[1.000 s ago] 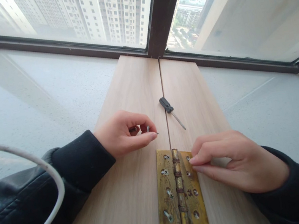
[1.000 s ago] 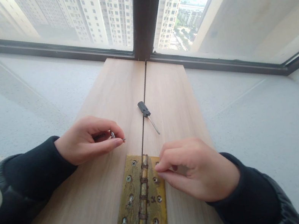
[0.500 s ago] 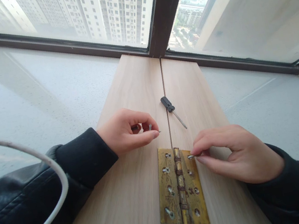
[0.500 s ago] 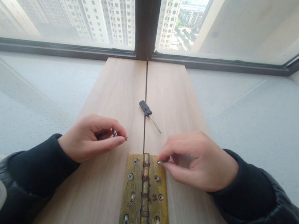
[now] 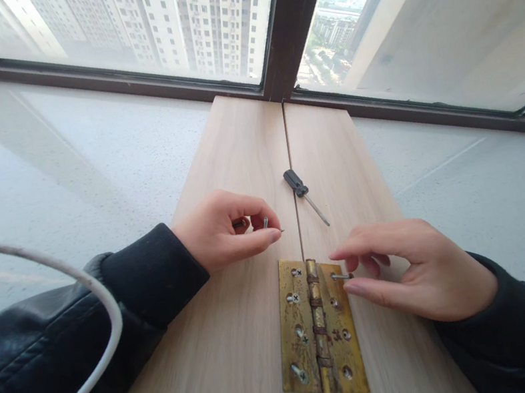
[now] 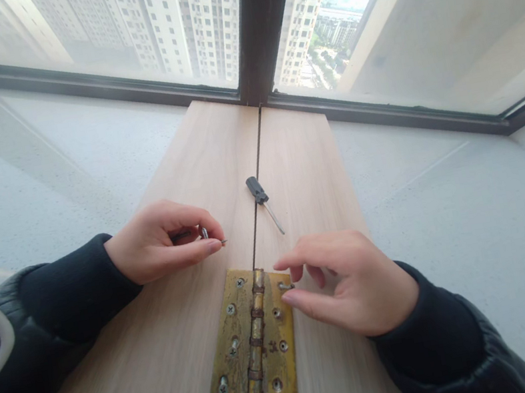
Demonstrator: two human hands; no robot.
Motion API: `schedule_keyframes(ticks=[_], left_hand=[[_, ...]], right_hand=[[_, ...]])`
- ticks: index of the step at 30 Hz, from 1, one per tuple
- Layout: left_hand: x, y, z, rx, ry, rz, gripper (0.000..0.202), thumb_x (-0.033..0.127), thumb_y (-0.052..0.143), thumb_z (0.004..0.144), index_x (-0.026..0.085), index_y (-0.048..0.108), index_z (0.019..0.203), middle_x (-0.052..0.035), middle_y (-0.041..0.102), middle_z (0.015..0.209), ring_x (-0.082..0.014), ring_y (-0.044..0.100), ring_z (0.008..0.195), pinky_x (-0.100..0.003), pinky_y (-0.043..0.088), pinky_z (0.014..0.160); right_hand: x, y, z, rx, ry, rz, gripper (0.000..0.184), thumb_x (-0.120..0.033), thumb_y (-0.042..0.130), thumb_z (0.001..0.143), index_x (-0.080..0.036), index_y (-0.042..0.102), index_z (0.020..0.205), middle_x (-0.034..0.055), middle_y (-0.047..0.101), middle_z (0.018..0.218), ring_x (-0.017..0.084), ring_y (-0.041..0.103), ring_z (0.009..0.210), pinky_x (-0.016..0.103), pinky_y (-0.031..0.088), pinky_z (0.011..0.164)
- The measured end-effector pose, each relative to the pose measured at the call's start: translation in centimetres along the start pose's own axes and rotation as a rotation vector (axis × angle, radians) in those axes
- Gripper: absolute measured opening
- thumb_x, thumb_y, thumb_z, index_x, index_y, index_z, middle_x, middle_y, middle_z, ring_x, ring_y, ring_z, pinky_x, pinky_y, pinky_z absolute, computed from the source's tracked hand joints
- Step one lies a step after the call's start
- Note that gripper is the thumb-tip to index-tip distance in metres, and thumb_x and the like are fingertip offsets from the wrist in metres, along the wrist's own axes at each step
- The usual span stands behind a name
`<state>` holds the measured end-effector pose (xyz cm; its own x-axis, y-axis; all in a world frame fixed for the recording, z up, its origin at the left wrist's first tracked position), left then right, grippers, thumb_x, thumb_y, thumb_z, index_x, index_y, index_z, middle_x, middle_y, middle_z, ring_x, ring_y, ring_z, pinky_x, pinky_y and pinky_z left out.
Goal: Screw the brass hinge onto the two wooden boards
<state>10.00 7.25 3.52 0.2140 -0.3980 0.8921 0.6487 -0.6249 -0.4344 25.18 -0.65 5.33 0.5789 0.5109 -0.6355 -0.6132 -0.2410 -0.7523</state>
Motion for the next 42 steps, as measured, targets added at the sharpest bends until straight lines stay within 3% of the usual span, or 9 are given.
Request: schedule_keyframes(ticks=[13,18,21,24,30,42], left_hand=[[0.0,0.1,0.0,0.001,0.001,-0.012,0.013,0.022,0.062,0.077,0.011,0.068,0.076,0.0074,0.038,0.048,-0.0034,0.03,0.043,-0.018,0.024,0.04],[0.1,0.1,0.0,-0.004,0.006,-0.004,0.013,0.021,0.061,0.077,0.01,0.068,0.076,0.0078,0.037,0.048,-0.0032,0.03,0.043,-0.017,0.024,0.04],[0.1,0.0,0.0,-0.007,0.003,-0.005,0.012,0.021,0.061,0.077,0.011,0.068,0.076,0.0073,0.04,0.049,-0.0033,0.031,0.043,-0.017,0.024,0.041],[0.2,0.0,0.0,-0.012,0.006,-0.003,0.012,0.021,0.062,0.077,0.011,0.067,0.076,0.0066,0.042,0.05,-0.0036,0.033,0.044,-0.018,0.025,0.041],[0.2,0.0,-0.1,0.002,0.01,-0.013,0.011,0.02,0.062,0.076,0.01,0.068,0.077,0.0078,0.038,0.048,-0.0033,0.03,0.043,-0.018,0.023,0.04],[0.3,0.1,0.1,0.002,0.032,-0.008,0.012,0.019,0.061,0.077,0.009,0.069,0.077,0.0089,0.035,0.047,-0.0026,0.029,0.043,-0.016,0.023,0.04]], right_hand=[[-0.6,0.1,0.4,-0.025,-0.029,0.054,0.015,-0.008,0.056,0.083,-0.018,0.065,0.091,0.0019,0.063,0.077,0.009,0.053,0.055,0.021,0.044,0.051],[0.0,0.2,0.3,-0.012,-0.008,0.024,0.006,-0.016,0.062,0.087,-0.017,0.063,0.08,0.0008,0.061,0.072,0.009,0.049,0.053,0.022,0.041,0.048],[0.2,0.2,0.1,-0.013,-0.002,0.021,0.002,-0.019,0.065,0.086,-0.018,0.063,0.087,-0.0007,0.059,0.072,0.009,0.048,0.054,0.022,0.04,0.049],[0.0,0.2,0.0,-0.02,-0.018,0.034,0.014,-0.016,0.064,0.085,-0.018,0.064,0.099,-0.0007,0.06,0.074,0.009,0.049,0.055,0.023,0.042,0.051],[-0.5,0.3,0.1,-0.015,-0.041,0.072,0.014,-0.008,0.057,0.085,-0.017,0.065,0.091,0.0018,0.063,0.077,0.009,0.054,0.057,0.022,0.044,0.052],[-1.9,0.8,0.7,-0.048,-0.124,0.117,0.017,-0.004,0.054,0.089,-0.013,0.066,0.096,0.0063,0.062,0.086,0.011,0.06,0.07,0.021,0.05,0.061]])
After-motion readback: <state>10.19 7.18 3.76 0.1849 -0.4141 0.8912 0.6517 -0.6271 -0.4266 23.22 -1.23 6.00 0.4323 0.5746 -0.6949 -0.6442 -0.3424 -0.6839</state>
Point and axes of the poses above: each hand's wrist, its own z-axis towards the middle knuckle, its own y-axis out of the palm, x = y × z, the point moved 8 cm from there along z, towards the middle knuckle
